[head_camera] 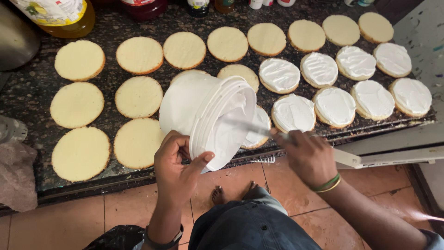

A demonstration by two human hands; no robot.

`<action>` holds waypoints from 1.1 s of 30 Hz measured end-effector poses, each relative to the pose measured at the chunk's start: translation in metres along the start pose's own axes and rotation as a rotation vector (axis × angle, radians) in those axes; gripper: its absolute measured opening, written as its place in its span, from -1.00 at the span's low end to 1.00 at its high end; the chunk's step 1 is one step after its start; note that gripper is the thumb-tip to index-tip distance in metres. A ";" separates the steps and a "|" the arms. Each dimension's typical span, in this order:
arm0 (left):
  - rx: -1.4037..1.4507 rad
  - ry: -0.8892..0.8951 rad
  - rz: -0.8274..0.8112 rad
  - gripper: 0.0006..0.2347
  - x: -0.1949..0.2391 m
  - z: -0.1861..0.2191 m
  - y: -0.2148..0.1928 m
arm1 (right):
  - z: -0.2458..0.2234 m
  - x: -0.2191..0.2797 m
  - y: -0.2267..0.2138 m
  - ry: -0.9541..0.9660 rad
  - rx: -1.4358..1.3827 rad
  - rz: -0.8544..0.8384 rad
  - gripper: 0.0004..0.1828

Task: The person applies white icing onto several small, round cake bases using a flat spatula and a bucket of frosting.

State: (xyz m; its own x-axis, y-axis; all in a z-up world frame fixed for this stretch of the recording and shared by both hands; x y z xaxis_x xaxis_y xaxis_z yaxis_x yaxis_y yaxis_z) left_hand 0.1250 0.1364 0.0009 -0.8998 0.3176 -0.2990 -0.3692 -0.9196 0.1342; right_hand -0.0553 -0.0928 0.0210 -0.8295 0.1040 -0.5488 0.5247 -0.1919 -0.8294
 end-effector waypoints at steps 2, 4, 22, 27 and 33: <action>-0.003 -0.012 -0.003 -0.76 -0.001 0.004 -0.002 | 0.002 -0.005 -0.001 0.035 0.020 0.004 -0.61; -0.010 -0.023 -0.004 -0.76 -0.003 0.008 -0.004 | -0.003 -0.001 0.004 0.150 -0.043 -0.251 -0.51; -0.197 0.164 -0.120 -0.71 -0.018 0.021 0.009 | -0.010 0.005 0.027 0.164 -0.615 -0.387 -0.55; -0.063 0.047 -0.002 -0.76 -0.014 -0.001 0.008 | -0.020 0.017 0.036 0.607 -0.890 -0.871 -0.51; 0.076 0.004 0.125 -0.75 -0.016 -0.018 0.005 | -0.006 0.032 0.029 0.926 -1.380 -1.025 -0.61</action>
State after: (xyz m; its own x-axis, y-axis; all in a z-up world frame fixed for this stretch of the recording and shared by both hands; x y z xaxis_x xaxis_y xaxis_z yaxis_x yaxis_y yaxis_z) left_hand 0.1419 0.1227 -0.0111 -0.9390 0.2009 -0.2792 -0.2713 -0.9315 0.2421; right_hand -0.0651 -0.0889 -0.0215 -0.7699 0.1471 0.6209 0.1352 0.9886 -0.0666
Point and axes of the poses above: each hand's wrist, its own x-axis away from the middle knuckle, its own y-axis out of the palm, z = x × y, the point moved 3 cm from there along -x, towards the middle knuckle, and after that the axes turned 13 degrees about z, right-handed, at the moved point
